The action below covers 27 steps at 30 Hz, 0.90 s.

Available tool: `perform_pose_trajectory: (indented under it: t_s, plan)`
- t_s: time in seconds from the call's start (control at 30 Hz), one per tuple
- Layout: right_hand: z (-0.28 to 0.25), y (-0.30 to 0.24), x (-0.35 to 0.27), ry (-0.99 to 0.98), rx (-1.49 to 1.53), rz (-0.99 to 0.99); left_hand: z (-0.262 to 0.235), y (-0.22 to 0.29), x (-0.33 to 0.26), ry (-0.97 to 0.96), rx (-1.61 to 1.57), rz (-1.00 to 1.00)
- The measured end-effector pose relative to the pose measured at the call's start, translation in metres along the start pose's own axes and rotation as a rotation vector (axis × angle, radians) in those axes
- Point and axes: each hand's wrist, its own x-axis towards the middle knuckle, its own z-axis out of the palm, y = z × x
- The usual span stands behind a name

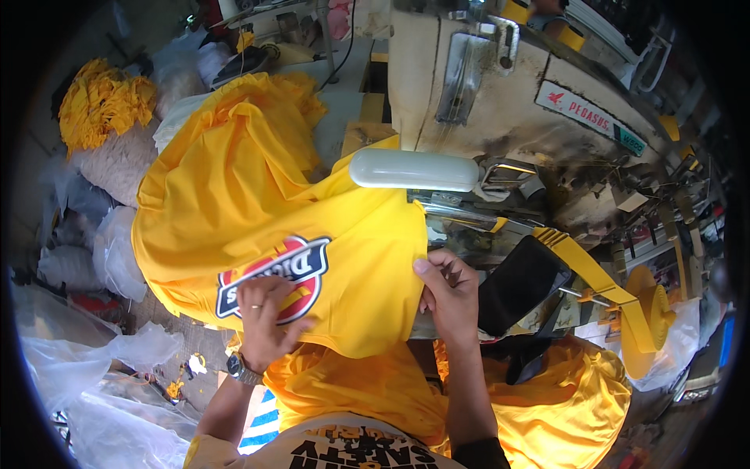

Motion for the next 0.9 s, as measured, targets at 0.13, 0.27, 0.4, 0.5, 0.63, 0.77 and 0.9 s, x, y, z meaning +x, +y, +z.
perform_pose_trajectory:
  t_s: [0.13,0.27,0.4,0.5,0.63,0.77,0.9]
  plan:
    - [0.002,0.0,0.001,-0.03,0.039,0.0,0.0,-0.008,-0.006,-0.104,-0.017,-0.013]
    - [-0.001,0.005,0.0,-0.02,0.094,-0.005,-0.011,-0.008,0.028,0.16,-0.097,-0.042]
    - [0.004,0.005,0.0,-0.03,0.158,0.007,-0.032,-0.012,0.081,0.256,0.08,0.134]
    - [0.011,0.005,-0.001,-0.005,0.188,0.04,-0.034,-0.019,0.108,0.27,0.115,0.183]
    - [0.006,0.011,-0.001,-0.016,0.159,0.014,-0.029,-0.026,0.134,0.287,0.111,0.238]
    - [0.009,0.006,-0.005,0.036,0.022,-0.034,-0.032,-0.025,0.152,0.273,0.118,0.261]
    - [0.007,0.006,-0.005,0.046,-0.033,-0.055,-0.034,-0.023,0.175,0.328,0.157,0.351]
